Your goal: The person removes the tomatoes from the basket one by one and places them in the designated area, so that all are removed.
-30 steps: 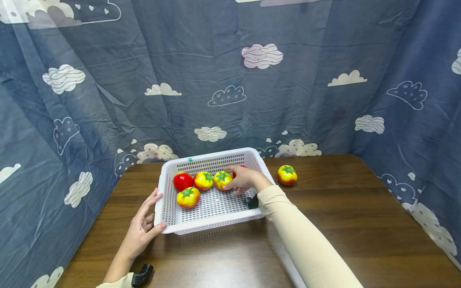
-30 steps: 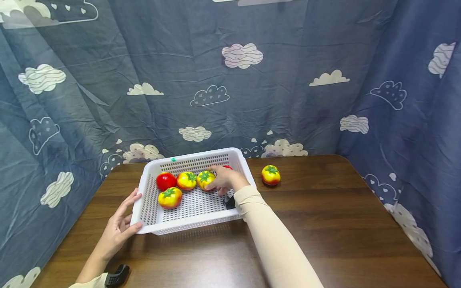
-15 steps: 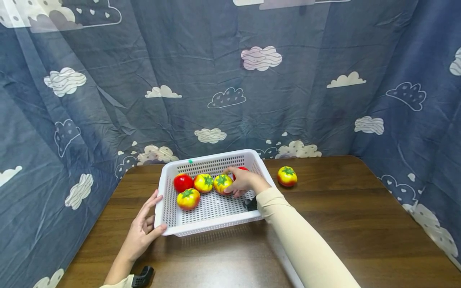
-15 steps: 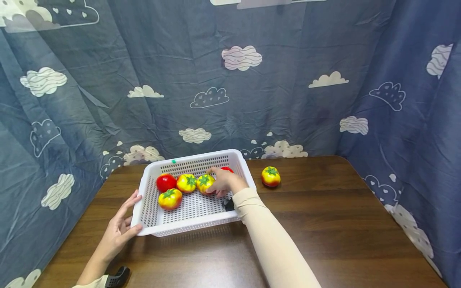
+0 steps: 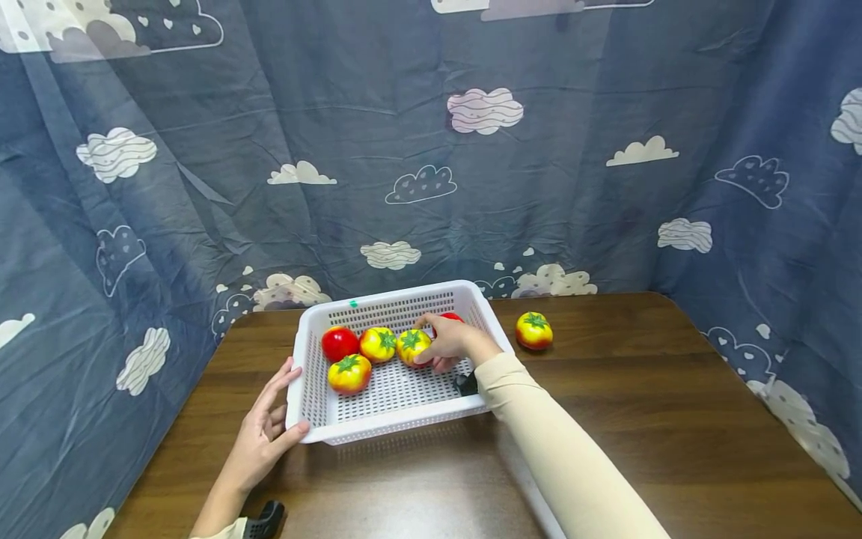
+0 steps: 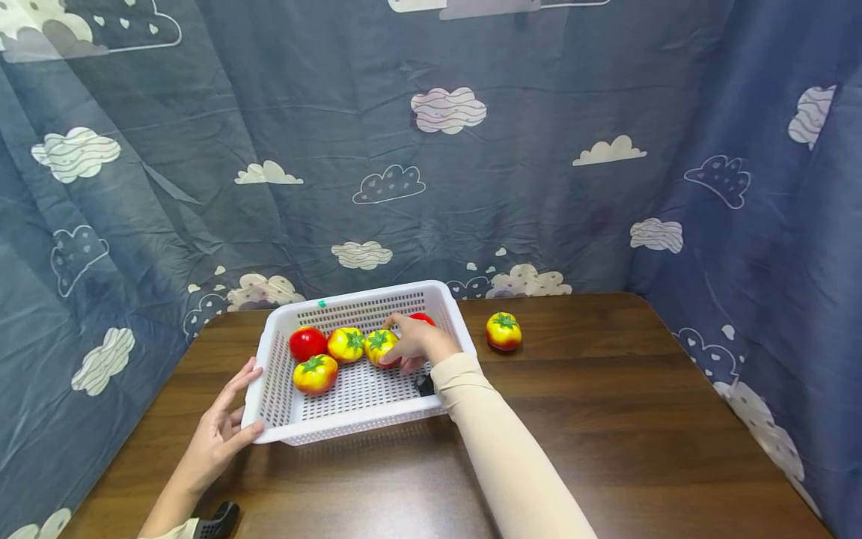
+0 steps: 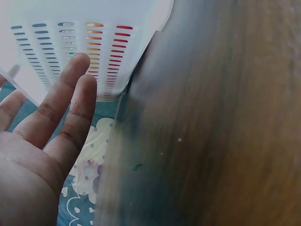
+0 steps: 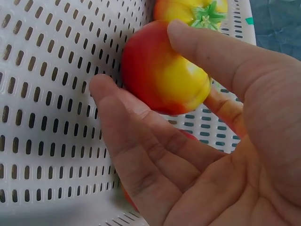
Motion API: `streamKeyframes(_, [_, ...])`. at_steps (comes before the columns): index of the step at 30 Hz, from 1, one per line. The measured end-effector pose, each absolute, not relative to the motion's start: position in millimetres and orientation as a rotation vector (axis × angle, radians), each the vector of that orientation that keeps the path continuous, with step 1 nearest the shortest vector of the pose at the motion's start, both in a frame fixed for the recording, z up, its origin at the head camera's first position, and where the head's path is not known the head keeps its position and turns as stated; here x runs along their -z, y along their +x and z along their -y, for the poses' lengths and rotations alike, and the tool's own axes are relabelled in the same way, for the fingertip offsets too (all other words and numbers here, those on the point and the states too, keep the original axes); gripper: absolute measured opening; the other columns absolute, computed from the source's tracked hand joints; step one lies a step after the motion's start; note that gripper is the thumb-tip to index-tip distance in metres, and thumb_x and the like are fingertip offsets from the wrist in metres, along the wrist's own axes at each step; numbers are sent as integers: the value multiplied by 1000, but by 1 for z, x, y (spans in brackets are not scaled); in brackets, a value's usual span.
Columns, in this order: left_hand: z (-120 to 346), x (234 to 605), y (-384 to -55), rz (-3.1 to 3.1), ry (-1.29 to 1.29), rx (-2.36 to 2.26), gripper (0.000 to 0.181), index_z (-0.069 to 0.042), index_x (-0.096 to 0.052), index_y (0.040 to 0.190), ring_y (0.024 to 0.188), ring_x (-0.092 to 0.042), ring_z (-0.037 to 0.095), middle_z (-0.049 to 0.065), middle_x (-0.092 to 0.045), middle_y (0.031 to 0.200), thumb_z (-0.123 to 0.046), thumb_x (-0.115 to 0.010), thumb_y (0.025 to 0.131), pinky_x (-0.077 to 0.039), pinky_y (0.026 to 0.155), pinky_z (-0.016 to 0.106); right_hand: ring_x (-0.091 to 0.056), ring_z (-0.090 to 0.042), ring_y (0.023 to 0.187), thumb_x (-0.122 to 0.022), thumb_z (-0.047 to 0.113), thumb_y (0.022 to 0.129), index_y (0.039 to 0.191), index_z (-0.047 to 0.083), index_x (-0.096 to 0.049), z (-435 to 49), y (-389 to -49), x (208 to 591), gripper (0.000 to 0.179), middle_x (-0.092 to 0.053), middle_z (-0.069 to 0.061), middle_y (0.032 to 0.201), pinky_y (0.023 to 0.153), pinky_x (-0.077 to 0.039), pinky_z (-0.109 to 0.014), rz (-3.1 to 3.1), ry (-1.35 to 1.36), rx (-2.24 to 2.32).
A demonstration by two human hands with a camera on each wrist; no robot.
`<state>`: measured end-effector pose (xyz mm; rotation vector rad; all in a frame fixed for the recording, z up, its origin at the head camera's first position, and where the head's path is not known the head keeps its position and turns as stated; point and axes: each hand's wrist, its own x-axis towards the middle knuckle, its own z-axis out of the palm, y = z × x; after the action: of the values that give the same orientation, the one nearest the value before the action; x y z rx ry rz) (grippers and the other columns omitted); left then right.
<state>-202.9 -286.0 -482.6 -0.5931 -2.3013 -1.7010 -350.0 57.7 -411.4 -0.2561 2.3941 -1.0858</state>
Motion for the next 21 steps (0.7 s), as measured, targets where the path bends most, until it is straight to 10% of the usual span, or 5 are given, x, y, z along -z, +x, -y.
streamKeyframes(21, [286, 483, -202, 2297, -600, 1706, 78, 0, -41, 162, 117, -72, 9, 14, -21, 179, 11, -70, 91, -64, 86, 24, -75, -28, 70, -93, 23, 85, 132, 18, -59, -57, -350, 413, 59, -67, -13, 117, 79, -67, -39, -2472, -302, 1018])
